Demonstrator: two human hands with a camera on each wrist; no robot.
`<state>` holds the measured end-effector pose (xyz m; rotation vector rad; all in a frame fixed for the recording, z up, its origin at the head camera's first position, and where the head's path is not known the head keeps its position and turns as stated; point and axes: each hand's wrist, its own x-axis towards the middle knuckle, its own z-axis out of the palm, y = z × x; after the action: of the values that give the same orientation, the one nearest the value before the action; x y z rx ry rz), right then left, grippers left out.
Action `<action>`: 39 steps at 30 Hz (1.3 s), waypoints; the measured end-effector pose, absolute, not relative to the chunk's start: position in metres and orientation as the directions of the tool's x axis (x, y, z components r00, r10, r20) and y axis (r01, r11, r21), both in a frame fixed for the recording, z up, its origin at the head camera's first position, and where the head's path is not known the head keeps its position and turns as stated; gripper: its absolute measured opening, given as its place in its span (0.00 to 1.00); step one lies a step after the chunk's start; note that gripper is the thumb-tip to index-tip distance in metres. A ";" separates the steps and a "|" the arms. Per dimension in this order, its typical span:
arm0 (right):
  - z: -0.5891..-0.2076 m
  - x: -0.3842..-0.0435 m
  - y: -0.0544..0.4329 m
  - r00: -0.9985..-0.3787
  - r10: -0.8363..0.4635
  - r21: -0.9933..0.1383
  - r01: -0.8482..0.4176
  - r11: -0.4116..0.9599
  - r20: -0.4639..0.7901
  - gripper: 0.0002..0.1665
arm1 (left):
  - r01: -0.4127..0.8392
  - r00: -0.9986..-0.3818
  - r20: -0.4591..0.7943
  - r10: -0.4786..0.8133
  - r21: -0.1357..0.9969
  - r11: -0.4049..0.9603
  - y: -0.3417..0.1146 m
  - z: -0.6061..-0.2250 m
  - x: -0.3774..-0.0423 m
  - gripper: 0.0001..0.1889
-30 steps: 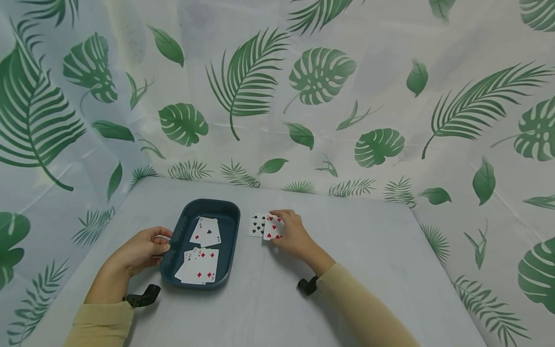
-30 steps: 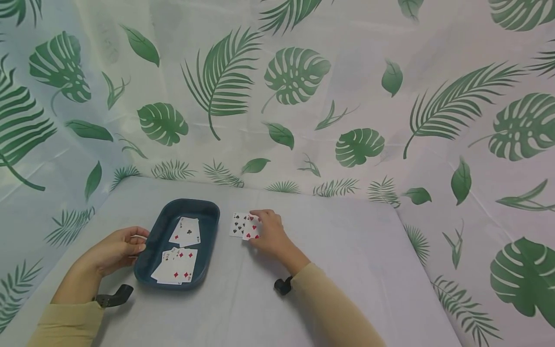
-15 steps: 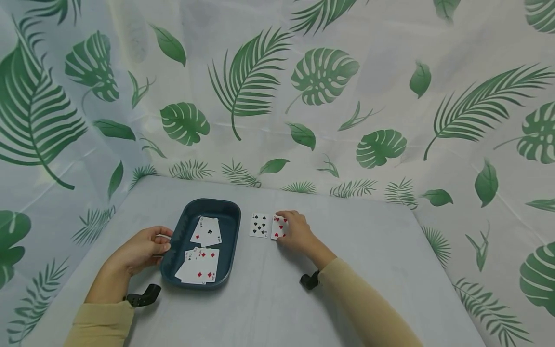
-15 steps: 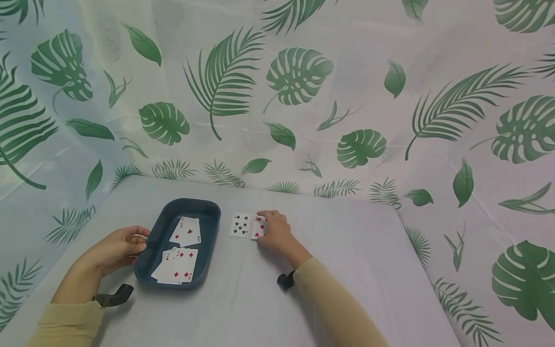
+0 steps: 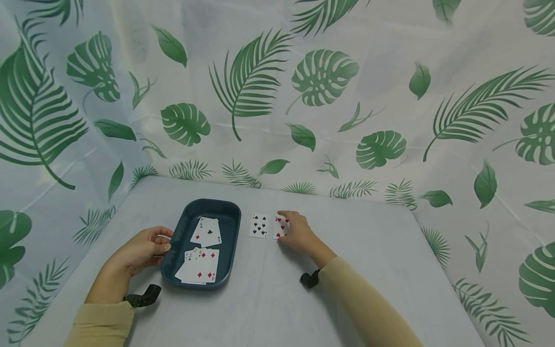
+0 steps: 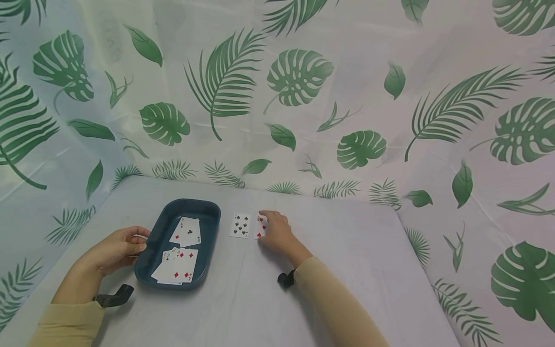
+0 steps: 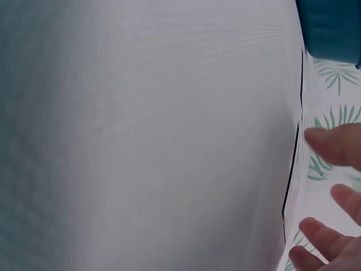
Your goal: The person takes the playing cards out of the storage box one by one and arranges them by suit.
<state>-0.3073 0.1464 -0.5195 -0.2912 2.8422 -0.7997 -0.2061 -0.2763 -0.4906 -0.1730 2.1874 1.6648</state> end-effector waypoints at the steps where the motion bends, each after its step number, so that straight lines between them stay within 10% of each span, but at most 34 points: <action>1: -0.520 -0.307 0.146 -0.966 -0.233 -0.538 -0.139 0.831 -0.111 0.51 | -0.325 -0.918 -0.374 0.132 0.900 0.289 -0.276 -0.491 -0.206 0.20; 39: -0.476 -0.258 0.018 -0.808 -0.569 -0.338 -0.585 0.738 0.154 0.59 | -0.338 -0.914 -0.388 0.118 0.890 0.306 -0.273 -0.485 -0.205 0.20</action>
<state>-0.2575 0.0180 -0.4761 -0.9852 2.9661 -0.5986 -0.2048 -0.2728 -0.4850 -0.1969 2.1981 1.6390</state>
